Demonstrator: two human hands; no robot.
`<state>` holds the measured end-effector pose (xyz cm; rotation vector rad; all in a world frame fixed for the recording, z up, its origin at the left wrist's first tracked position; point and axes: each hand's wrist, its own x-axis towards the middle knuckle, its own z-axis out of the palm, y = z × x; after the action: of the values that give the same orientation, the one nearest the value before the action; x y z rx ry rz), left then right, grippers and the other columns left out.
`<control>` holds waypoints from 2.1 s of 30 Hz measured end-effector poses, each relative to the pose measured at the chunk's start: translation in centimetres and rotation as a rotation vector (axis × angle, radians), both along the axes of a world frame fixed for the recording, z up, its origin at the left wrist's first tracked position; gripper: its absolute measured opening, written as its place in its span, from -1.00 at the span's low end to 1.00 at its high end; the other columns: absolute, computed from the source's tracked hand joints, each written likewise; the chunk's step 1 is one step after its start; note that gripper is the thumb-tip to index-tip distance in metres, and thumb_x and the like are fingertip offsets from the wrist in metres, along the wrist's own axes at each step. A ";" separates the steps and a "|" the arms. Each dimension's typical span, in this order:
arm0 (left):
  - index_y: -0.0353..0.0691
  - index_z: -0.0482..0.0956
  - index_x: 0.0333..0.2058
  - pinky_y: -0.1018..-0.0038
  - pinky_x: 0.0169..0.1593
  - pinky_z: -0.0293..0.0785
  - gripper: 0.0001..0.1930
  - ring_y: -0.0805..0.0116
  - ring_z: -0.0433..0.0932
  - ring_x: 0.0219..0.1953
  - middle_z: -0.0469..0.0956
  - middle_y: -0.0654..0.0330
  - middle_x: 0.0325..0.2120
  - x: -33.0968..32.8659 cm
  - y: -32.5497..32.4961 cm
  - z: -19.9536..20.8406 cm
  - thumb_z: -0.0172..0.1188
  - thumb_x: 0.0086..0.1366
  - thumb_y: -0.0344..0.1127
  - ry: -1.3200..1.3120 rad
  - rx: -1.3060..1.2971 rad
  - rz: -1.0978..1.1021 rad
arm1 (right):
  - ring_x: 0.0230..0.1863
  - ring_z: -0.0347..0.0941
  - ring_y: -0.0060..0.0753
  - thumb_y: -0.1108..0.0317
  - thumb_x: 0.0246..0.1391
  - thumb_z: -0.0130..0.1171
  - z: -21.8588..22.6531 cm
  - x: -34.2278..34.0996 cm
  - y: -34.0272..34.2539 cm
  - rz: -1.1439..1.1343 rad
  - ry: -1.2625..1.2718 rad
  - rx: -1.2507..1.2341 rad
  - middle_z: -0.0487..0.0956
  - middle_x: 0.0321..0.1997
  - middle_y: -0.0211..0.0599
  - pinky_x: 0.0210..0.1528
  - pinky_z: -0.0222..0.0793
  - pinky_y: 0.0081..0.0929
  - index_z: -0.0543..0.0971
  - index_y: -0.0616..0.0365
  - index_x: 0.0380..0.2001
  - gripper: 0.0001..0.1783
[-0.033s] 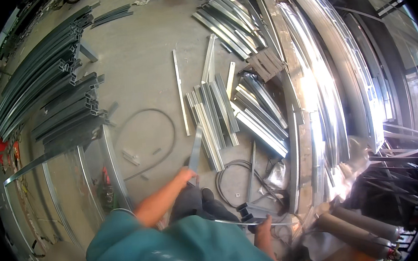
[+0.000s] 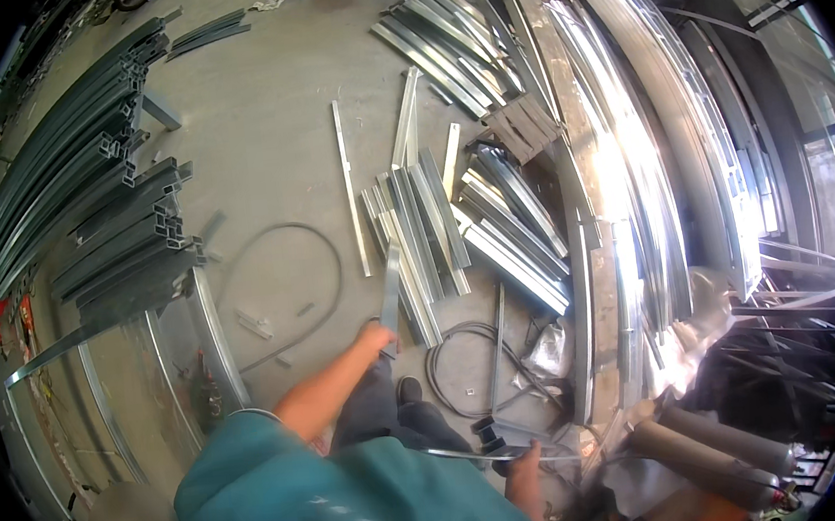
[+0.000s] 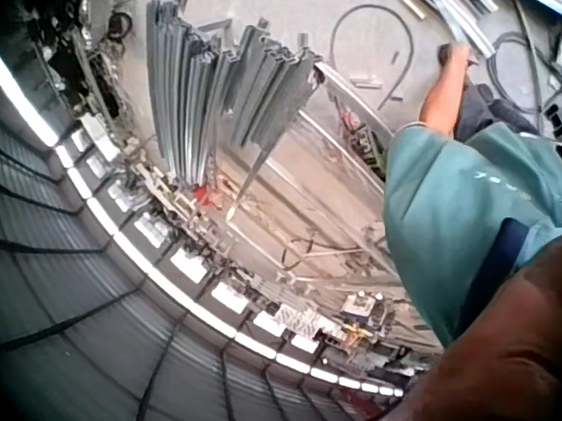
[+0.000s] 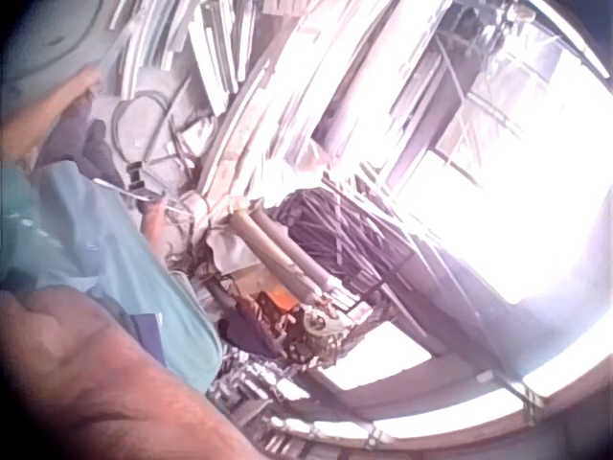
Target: The person assembles and welds metal frame components in a workshop. They position metal bars on a workbench, align them, and use a handheld welding tool to join the pieces, producing visible sparks during welding.
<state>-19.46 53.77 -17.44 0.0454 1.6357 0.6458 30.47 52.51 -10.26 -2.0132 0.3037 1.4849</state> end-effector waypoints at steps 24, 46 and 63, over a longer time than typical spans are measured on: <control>-0.17 0.56 -0.09 0.09 0.03 0.54 -0.69 -0.03 0.53 0.00 0.53 0.02 -0.09 3.0 -12.4 2.4 0.18 0.20 -0.23 0.545 -0.038 -0.790 | -0.18 0.59 -0.03 0.12 -0.14 0.41 -17.6 -30.4 24.8 1.164 -0.388 0.297 0.63 -0.15 0.07 -0.10 0.50 -0.18 0.51 0.50 -0.05 -0.30; -0.16 0.61 -0.18 0.17 -0.17 0.57 -0.75 0.06 0.62 -0.24 0.60 0.13 -0.33 1.6 -14.2 0.3 0.25 0.11 -0.33 0.592 -0.069 -0.323 | -0.07 0.57 0.23 0.04 0.12 0.22 -29.5 -41.3 27.2 1.869 -0.865 0.367 0.64 -0.22 0.16 -0.04 0.47 0.02 0.63 0.19 -0.24 -0.61; -0.24 0.54 -0.24 0.01 -0.15 0.56 -0.76 -0.13 0.64 -0.23 0.60 -0.13 -0.31 10.6 -16.6 1.8 0.18 0.16 -0.25 0.669 -0.065 0.146 | -0.09 0.61 -0.05 0.18 -0.06 0.29 -20.2 -38.2 24.0 2.600 -0.084 0.888 0.70 -0.22 0.04 0.05 0.43 -0.28 0.64 0.44 -0.14 -0.48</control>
<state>-8.89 37.19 -15.68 0.1034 2.3202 0.7333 -7.68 76.49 -30.48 -0.6404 -3.1881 1.4911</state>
